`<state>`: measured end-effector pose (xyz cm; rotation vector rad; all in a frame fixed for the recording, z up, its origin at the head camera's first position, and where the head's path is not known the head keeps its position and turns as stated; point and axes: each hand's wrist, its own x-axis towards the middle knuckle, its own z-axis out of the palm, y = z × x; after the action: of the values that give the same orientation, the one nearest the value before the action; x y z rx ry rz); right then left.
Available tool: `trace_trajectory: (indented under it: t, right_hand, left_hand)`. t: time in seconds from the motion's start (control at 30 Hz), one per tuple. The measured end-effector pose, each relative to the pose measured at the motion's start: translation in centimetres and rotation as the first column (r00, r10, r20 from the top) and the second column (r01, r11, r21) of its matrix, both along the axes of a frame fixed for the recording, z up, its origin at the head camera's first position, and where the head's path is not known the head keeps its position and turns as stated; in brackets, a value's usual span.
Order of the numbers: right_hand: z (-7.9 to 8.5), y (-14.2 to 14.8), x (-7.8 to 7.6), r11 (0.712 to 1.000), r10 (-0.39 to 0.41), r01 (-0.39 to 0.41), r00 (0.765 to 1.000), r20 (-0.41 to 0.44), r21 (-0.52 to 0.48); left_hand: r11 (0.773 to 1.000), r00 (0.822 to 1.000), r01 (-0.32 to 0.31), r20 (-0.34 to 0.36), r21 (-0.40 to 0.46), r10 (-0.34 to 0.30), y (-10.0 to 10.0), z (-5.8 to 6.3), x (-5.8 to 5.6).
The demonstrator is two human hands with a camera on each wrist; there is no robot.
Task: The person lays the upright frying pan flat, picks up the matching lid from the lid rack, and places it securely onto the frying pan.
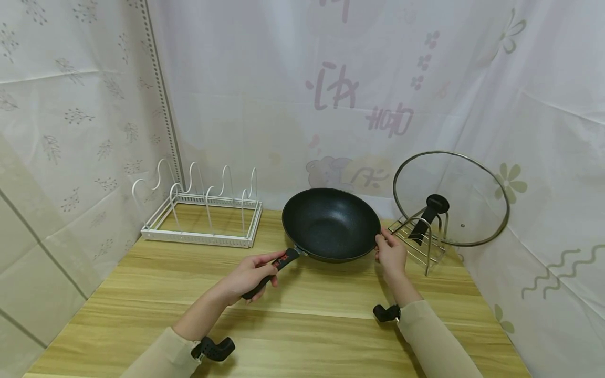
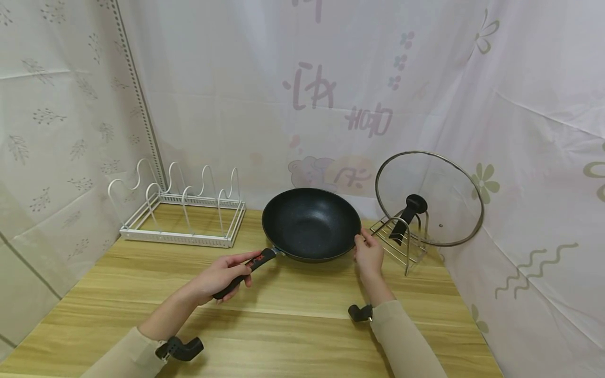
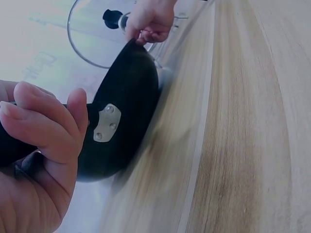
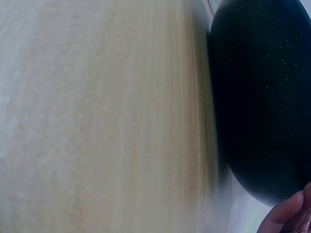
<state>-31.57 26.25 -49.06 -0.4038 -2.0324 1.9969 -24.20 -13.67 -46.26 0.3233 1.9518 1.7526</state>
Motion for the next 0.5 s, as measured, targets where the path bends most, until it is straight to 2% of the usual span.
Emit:
trace_trajectory:
  t: [0.5]
  right_hand:
    - [-0.25,-0.36,0.1,1.0,-0.023,0.024,0.999,-0.025,0.019]
  left_hand:
    - [1.0,1.0,0.016,-0.014,-0.001,-0.016,-0.49,-0.18,-0.69]
